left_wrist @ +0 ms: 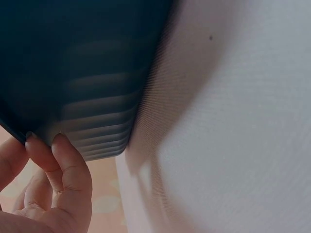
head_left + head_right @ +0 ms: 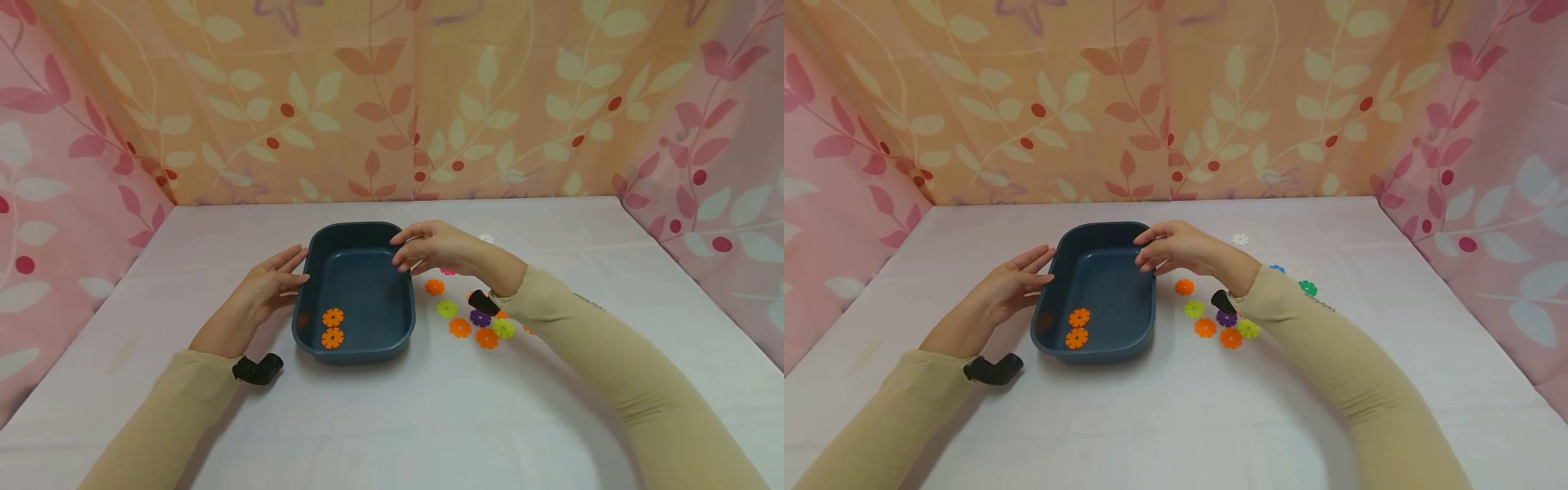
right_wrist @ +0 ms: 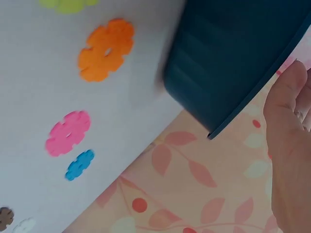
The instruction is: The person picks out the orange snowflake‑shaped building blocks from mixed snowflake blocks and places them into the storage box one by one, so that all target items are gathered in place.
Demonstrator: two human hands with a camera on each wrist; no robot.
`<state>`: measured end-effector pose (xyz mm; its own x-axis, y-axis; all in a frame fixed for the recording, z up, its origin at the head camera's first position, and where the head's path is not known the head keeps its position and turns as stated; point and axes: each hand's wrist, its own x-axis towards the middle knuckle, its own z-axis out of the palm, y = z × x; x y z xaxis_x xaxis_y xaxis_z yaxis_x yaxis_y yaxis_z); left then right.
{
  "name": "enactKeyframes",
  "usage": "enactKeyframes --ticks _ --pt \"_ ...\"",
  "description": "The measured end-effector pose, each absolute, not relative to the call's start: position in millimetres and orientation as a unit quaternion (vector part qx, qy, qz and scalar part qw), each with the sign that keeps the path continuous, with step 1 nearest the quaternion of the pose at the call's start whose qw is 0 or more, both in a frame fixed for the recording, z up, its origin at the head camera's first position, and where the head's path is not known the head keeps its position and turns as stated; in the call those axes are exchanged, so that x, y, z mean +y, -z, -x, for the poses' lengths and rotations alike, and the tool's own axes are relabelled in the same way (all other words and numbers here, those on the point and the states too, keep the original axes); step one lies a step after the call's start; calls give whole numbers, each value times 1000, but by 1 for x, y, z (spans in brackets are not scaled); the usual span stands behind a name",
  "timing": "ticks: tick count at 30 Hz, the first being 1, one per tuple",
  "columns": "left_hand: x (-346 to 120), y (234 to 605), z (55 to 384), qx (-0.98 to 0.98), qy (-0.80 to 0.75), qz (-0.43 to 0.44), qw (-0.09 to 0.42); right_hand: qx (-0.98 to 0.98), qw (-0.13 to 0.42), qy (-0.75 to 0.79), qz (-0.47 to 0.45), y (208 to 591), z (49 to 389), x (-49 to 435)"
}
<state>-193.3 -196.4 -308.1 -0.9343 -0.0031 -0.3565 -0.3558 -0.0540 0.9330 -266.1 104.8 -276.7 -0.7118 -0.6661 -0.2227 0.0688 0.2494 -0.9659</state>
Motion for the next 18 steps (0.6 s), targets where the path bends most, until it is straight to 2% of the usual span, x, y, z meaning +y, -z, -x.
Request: enactKeyframes --ticks 18 --pt "-196 310 193 678 -713 133 120 755 305 547 194 287 264 139"
